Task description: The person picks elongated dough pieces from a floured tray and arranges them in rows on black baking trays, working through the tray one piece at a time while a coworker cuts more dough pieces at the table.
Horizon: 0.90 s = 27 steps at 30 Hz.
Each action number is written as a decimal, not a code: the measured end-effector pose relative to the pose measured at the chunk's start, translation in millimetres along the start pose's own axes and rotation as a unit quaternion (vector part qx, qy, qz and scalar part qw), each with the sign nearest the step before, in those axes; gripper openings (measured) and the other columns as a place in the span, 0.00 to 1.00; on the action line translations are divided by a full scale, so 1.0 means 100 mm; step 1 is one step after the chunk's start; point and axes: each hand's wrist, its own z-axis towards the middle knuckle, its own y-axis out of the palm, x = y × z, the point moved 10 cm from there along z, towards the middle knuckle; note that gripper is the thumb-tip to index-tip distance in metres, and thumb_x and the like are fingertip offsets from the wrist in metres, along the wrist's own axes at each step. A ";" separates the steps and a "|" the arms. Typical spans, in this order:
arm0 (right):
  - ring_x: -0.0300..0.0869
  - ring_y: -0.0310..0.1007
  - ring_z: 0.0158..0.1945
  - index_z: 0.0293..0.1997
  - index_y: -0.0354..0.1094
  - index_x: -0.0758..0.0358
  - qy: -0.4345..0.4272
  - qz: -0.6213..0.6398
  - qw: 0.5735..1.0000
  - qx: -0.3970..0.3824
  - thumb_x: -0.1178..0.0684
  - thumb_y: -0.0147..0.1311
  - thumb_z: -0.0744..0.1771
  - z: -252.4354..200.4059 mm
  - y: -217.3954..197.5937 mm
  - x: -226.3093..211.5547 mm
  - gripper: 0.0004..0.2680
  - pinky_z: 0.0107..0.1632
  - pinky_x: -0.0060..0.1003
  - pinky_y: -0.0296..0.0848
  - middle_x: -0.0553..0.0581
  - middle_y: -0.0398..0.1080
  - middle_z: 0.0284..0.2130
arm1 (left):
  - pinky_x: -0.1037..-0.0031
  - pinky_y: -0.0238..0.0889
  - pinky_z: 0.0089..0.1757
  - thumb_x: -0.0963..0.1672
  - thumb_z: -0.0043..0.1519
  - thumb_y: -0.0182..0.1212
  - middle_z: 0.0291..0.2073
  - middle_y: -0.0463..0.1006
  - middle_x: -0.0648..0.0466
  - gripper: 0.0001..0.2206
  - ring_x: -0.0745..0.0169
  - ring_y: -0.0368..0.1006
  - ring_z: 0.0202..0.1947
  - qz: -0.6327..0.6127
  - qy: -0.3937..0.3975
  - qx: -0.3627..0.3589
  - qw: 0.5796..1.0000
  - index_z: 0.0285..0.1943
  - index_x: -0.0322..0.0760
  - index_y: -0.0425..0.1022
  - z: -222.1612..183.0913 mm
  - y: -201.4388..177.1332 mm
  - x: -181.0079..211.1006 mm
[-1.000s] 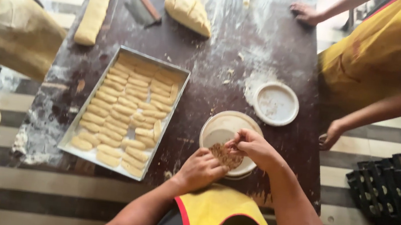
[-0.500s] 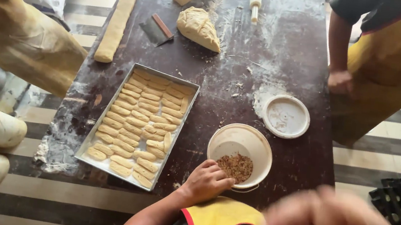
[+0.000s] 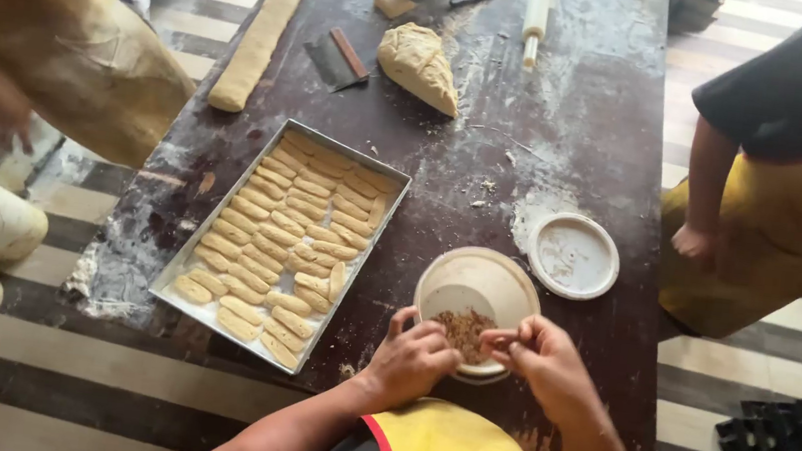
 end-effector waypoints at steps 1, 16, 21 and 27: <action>0.48 0.79 0.49 0.33 0.50 0.63 -0.029 -0.011 0.999 -0.018 0.71 0.42 0.66 0.00 0.04 -0.12 0.08 0.53 0.41 0.81 0.74 0.75 0.46 | 0.51 0.51 0.59 0.44 0.61 0.63 0.32 0.80 0.65 0.02 0.65 0.76 0.49 0.005 -0.028 0.017 0.999 0.37 0.51 0.79 0.01 -0.02 -0.06; 0.43 0.80 0.46 0.36 0.55 0.62 -0.261 -0.112 0.948 -0.146 0.66 0.46 0.69 -1.40 0.86 -1.54 0.06 0.47 0.36 0.82 0.66 0.79 0.45 | 0.50 0.59 0.62 0.45 0.54 0.72 0.51 0.77 0.46 0.13 0.30 0.64 0.65 0.005 -0.180 0.067 0.981 0.47 0.42 0.82 0.22 0.11 -0.75; 0.41 0.73 0.29 0.37 0.67 0.68 -0.052 -0.204 0.977 0.029 0.67 0.41 0.66 -0.46 -0.29 0.14 0.07 0.34 0.34 0.74 0.61 0.75 0.29 | 0.47 0.58 0.61 0.43 0.55 0.68 0.53 0.78 0.44 0.15 0.29 0.64 0.65 0.053 -0.177 0.082 0.979 0.52 0.38 0.80 0.57 0.06 -0.83; 0.42 0.75 0.30 0.39 0.73 0.67 0.073 -0.261 0.951 0.148 0.67 0.42 0.63 -0.40 -1.95 2.27 0.10 0.36 0.36 0.77 0.58 0.76 0.27 | 0.50 0.67 0.52 0.42 0.58 0.56 0.46 0.79 0.41 0.10 0.39 0.74 0.51 0.005 -0.025 -0.059 0.998 0.46 0.35 0.77 1.21 0.86 -0.23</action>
